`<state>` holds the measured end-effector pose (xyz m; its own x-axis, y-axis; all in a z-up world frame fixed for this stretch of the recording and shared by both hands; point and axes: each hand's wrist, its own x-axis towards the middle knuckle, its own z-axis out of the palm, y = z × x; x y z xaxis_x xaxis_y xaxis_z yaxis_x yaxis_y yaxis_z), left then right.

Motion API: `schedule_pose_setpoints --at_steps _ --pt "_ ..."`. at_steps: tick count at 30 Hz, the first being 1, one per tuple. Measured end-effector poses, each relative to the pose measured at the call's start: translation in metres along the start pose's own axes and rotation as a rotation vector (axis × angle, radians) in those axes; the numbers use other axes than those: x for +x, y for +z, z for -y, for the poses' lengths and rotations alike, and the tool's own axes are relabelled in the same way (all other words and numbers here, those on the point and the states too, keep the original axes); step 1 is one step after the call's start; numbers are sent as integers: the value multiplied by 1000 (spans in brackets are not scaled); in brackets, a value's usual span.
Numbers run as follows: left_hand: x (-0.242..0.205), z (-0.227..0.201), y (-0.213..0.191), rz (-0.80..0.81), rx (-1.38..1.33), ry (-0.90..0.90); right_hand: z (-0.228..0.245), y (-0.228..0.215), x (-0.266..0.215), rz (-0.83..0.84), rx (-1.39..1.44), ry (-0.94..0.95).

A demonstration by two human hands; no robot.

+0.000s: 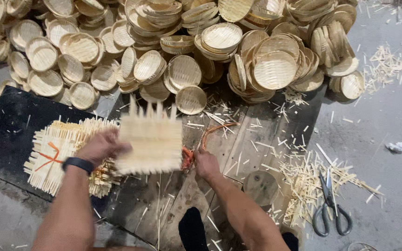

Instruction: The person sits on the floor and weaves small round bamboo baskets. They place a woven bamboo mat over a circular mold, then use shears to trim the excess bamboo strips around the edge. The person repeats this process for multiple baskets, stacking the finished items nearby.

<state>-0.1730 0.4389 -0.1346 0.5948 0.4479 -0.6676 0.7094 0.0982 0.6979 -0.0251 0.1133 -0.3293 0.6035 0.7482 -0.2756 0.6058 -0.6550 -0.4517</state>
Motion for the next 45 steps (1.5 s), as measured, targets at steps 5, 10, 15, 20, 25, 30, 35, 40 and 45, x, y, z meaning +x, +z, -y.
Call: schedule_pose_setpoints --at_steps 5,10,15,20,25,30,35,40,45 --pt "-36 -46 -39 -74 -603 513 -20 -37 -15 197 197 248" --pt "-55 -53 -32 -64 -678 504 27 -78 -39 100 -20 144" --pt "-74 -50 -27 113 -737 548 86 -48 -10 165 -61 -17" --pt "-98 -78 -24 -188 -840 461 70 15 0 4 -125 -246" --pt "-82 -74 -23 -165 -1017 429 45 -63 -30 329 165 -396" --pt "-28 -31 4 -279 -413 207 -53 -240 -142 664 252 -577" --pt "37 42 42 -421 297 19 -342 -478 -303 -408 603 718" --pt "87 118 118 -640 167 -153 -430 -492 -443 -824 -638 476" --pt "97 142 166 -939 181 -478 -398 -392 -390 -430 -164 771"
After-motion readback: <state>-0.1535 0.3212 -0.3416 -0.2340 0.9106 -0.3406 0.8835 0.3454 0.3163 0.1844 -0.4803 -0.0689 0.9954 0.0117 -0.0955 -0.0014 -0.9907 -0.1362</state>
